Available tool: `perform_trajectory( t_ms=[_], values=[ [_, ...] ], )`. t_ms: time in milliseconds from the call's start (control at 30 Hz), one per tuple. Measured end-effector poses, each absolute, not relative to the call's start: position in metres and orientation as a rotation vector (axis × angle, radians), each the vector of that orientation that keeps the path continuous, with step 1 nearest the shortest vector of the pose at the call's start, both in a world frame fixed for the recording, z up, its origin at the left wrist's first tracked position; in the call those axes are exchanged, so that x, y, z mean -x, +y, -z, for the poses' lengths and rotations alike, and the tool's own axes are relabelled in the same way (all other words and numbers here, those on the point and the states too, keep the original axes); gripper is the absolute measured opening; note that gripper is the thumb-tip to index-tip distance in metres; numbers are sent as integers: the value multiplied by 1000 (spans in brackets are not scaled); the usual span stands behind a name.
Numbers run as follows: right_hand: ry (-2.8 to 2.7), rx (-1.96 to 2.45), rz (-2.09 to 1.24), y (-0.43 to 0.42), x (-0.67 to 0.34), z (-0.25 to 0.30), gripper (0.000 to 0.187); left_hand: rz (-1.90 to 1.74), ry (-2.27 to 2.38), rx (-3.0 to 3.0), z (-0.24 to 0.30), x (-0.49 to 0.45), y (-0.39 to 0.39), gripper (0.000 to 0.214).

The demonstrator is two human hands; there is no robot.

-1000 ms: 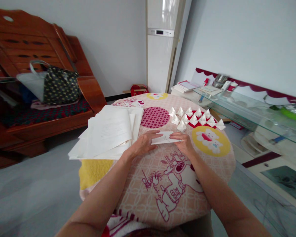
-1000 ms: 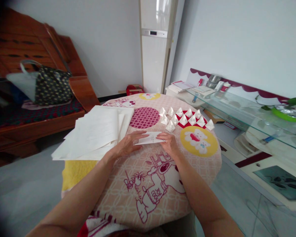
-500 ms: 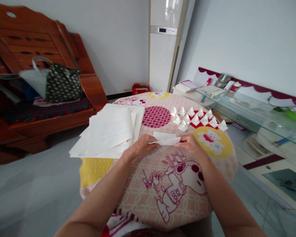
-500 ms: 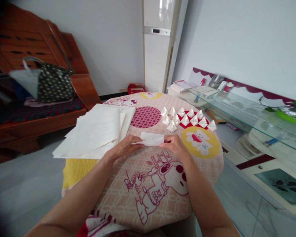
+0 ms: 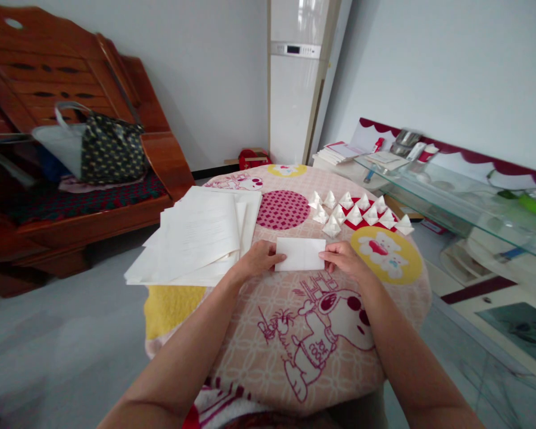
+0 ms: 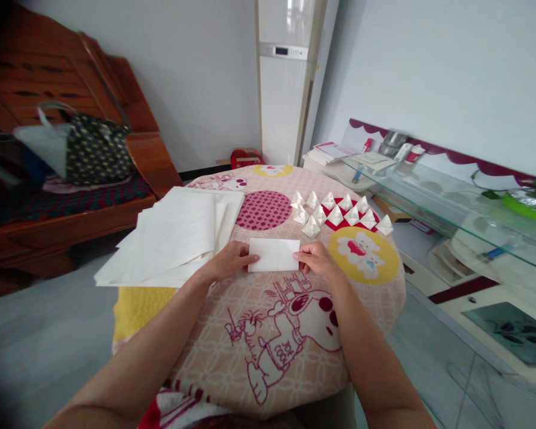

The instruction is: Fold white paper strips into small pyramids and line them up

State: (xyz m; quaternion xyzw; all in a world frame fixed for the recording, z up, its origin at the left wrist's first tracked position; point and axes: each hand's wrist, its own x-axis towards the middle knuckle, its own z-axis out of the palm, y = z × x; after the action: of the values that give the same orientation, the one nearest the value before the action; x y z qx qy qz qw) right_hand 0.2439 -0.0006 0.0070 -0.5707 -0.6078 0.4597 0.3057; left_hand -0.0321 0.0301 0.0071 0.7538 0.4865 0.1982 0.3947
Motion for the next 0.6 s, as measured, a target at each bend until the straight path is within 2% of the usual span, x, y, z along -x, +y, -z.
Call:
perform_trajectory(
  t_ms=[67,167,300,467,600],
  values=[
    [-1558,1582,-1197,0,-240,-5,24,-572,1254,-1752,-3,31,33,27],
    [-1510,1713,-1143,0,-232,-3,23,-647,1326,-1602,2,28,34,3],
    [-1553,1903,-980,0,-221,-4,28,-654,1445,-1705,4,24,32,31],
    [-1809,2046,-538,1,-211,-8,30,-634,1615,-1863,1,18,29,66],
    [-1878,2126,-423,2,-208,-9,26,-603,1664,-1936,1,17,28,74]
  ],
)
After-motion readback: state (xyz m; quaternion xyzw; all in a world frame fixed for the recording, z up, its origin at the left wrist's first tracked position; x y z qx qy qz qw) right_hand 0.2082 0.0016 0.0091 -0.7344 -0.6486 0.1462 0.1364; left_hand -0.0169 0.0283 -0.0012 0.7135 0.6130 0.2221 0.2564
